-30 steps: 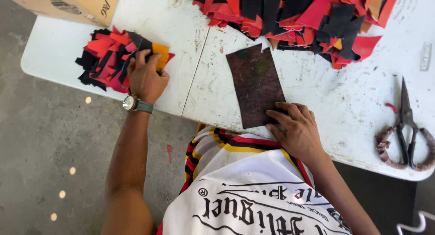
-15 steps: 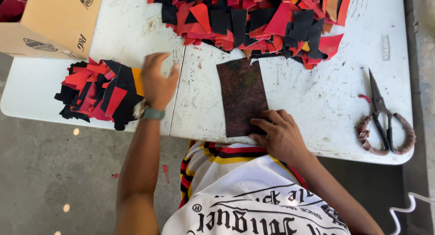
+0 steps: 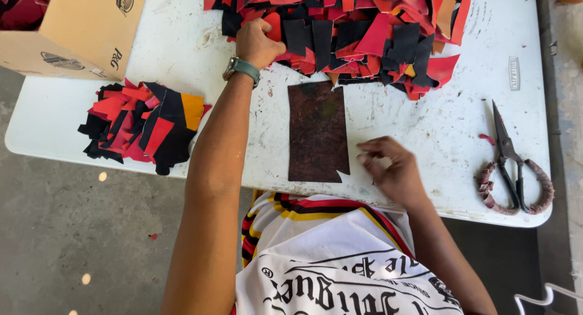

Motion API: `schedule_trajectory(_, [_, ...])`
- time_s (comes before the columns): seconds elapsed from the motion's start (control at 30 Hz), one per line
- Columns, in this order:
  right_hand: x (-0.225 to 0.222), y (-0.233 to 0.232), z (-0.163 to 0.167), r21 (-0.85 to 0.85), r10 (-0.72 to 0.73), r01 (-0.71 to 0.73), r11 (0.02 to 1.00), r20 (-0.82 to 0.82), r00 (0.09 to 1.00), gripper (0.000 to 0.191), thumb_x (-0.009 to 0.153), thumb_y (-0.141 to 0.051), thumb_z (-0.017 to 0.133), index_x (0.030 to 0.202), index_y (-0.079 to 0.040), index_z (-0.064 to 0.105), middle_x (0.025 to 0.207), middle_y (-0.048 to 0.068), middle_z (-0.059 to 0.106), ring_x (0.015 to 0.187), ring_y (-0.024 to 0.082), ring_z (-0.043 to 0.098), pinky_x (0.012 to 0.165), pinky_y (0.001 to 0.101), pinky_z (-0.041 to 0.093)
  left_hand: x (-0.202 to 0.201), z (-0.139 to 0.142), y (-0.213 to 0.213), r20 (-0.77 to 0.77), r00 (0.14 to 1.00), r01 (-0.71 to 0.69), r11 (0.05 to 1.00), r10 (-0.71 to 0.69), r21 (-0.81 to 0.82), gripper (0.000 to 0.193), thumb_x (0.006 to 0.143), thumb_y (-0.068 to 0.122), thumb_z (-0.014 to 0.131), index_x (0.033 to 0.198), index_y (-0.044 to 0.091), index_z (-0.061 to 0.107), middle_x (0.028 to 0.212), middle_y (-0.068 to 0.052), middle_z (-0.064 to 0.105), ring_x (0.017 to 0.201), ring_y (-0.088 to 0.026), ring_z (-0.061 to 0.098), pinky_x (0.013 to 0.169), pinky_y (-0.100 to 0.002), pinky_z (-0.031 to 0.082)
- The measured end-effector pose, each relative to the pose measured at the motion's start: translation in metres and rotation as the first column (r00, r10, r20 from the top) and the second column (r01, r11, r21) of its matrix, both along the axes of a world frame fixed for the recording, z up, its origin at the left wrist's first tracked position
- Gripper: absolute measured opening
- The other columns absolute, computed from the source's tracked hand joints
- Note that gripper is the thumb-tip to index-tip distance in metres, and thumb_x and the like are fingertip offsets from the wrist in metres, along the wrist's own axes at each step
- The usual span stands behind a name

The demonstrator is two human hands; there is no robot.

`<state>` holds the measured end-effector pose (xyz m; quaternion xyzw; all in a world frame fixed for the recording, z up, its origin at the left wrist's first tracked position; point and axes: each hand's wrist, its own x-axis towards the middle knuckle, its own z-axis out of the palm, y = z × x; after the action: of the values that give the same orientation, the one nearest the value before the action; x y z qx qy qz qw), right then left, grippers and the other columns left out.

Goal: The person aligns and folds small red, black, and yellow fabric pieces on a white table, using a dark rectangular template as a guide. They repeatedly pick up pieces, position them, fold edges, and place them into a pile, with scissors visible but not used.

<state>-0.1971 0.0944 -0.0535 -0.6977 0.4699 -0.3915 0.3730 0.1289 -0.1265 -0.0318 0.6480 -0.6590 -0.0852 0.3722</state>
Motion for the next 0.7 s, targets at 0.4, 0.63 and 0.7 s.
schedule_trajectory(0.4, [0.077, -0.064, 0.033, -0.469, -0.060, -0.059, 0.881, -0.234, 0.970, 0.061, 0.087, -0.023, 0.083, 0.141, -0.004, 0.060, 0.151, 0.017, 0.052, 0.135, 0.036, 0.052, 0.114, 0.0474, 0.040, 0.009, 0.015, 0.005, -0.125, 0.986, 0.117, 0.992, -0.112, 0.036, 0.020, 0.075, 0.017, 0.077, 0.088, 0.003, 0.080, 0.084, -0.014, 0.079, 0.075, -0.022, 0.077, 0.075, -0.033, 0.061])
schedule_trajectory(0.63, [0.147, -0.161, 0.026, -0.360, -0.070, -0.146, 0.922, -0.523, 0.849, 0.078, 0.092, -0.041, 0.076, 0.153, -0.005, 0.044, 0.164, 0.012, 0.035, 0.149, 0.037, 0.031, 0.118, 0.0605, 0.025, 0.008, 0.013, 0.012, -0.098, 0.982, 0.161, 0.986, -0.164, -0.043, 0.016, 0.080, 0.018, 0.077, 0.087, 0.003, 0.079, 0.085, -0.012, 0.079, 0.076, -0.021, 0.077, 0.073, -0.034, 0.060])
schedule_trajectory(0.7, [0.157, -0.175, 0.018, -0.188, 0.019, -0.211, 0.959, -0.703, 0.711, 0.081, 0.086, -0.043, 0.077, 0.151, -0.010, 0.042, 0.163, 0.007, 0.032, 0.149, 0.033, 0.027, 0.115, 0.0663, 0.020, 0.010, 0.011, 0.011, -0.087, 0.981, 0.165, 0.980, -0.175, -0.109, 0.014, 0.081, 0.016, 0.075, 0.086, 0.003, 0.079, 0.084, -0.013, 0.078, 0.076, -0.022, 0.077, 0.073, -0.034, 0.061])
